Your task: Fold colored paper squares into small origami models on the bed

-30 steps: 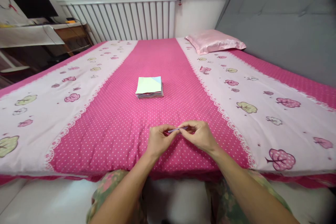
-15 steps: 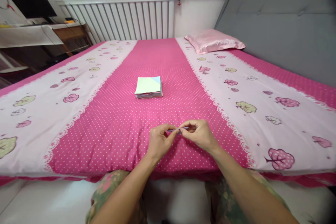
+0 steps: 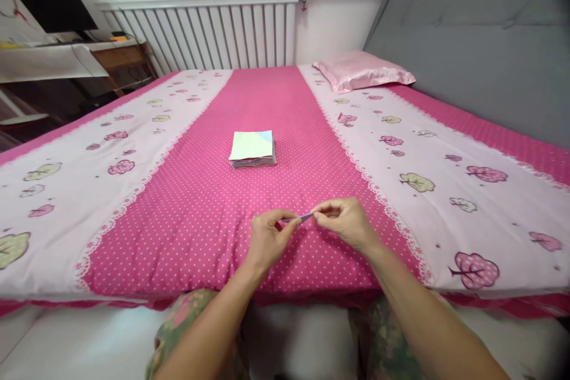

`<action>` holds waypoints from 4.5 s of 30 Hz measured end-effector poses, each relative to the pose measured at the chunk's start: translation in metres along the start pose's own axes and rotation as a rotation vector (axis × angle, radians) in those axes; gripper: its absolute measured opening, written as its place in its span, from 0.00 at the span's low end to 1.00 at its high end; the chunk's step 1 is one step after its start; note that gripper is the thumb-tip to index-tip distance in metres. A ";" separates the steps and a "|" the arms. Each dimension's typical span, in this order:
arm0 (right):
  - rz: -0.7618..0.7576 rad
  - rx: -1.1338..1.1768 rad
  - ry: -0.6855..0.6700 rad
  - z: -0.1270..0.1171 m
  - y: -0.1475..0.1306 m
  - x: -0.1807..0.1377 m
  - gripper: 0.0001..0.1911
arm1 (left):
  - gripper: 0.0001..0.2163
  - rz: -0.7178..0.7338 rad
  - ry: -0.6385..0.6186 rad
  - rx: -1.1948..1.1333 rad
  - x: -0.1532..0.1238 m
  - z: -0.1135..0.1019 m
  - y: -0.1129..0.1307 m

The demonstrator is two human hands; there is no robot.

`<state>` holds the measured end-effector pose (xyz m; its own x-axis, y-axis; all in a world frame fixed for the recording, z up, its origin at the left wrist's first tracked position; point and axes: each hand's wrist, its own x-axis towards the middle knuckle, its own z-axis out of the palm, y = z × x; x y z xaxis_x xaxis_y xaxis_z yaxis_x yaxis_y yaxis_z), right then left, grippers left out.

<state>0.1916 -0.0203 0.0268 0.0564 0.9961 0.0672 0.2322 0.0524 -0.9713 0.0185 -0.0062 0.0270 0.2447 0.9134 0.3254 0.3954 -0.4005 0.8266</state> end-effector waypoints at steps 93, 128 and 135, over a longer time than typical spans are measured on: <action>-0.220 0.058 -0.220 0.009 0.004 -0.004 0.14 | 0.17 -0.304 -0.460 -0.543 0.001 -0.001 -0.004; -0.449 -0.207 0.047 0.023 0.002 -0.006 0.17 | 0.18 -0.332 -0.079 -0.828 0.001 0.016 -0.002; -0.484 -0.248 0.037 0.021 -0.002 -0.009 0.16 | 0.24 -0.395 -0.088 -0.942 0.001 0.007 0.004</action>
<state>0.1707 -0.0276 0.0231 -0.0809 0.8590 0.5055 0.4622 0.4817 -0.7446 0.0265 -0.0078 0.0274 0.3268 0.9437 -0.0519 -0.3845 0.1829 0.9048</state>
